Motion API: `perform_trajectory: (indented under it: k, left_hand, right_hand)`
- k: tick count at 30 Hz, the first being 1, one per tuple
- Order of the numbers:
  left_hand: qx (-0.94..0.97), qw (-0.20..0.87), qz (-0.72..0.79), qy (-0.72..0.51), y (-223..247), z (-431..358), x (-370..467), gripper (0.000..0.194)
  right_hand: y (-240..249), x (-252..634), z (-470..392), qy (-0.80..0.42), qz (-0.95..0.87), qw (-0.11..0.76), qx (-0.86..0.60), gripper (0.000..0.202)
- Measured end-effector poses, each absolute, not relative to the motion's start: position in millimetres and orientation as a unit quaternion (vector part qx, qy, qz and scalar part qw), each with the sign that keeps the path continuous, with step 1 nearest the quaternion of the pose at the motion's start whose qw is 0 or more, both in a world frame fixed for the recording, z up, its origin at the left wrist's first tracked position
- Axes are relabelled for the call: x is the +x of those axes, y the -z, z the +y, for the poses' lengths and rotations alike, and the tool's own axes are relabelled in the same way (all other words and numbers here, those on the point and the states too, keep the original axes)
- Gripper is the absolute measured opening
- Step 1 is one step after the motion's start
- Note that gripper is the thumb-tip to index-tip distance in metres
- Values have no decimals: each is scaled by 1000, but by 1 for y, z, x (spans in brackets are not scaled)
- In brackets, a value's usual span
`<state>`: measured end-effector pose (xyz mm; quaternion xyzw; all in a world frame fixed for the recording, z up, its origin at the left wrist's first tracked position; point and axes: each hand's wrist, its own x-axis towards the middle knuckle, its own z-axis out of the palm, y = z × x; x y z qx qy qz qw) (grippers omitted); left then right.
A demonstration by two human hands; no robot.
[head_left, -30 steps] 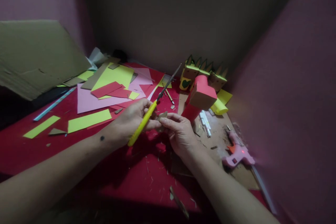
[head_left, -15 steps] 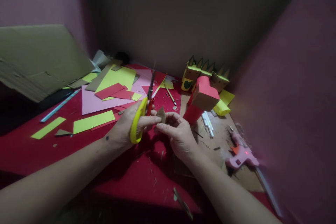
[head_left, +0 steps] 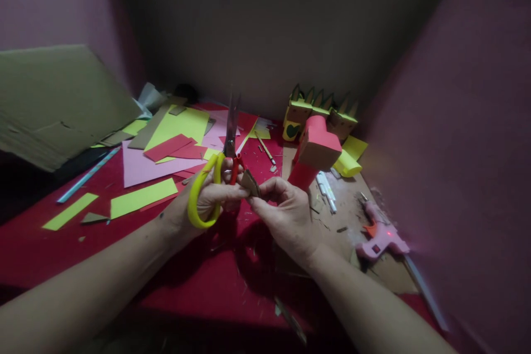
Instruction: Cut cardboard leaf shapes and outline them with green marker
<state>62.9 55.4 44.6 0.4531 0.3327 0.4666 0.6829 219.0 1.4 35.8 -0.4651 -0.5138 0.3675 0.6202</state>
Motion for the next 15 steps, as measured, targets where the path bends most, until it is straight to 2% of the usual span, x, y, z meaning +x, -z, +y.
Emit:
perform_trajectory:
  k: [7, 15]
  left_hand:
    - [497, 639, 326, -489, -36, 62, 50, 48]
    - [548, 629, 306, -459, -41, 62, 45, 35]
  right_hand:
    - [-39, 221, 2, -283, -577, 589, -491, 16]
    - [-34, 222, 1, -178, -659, 566, -462, 13]
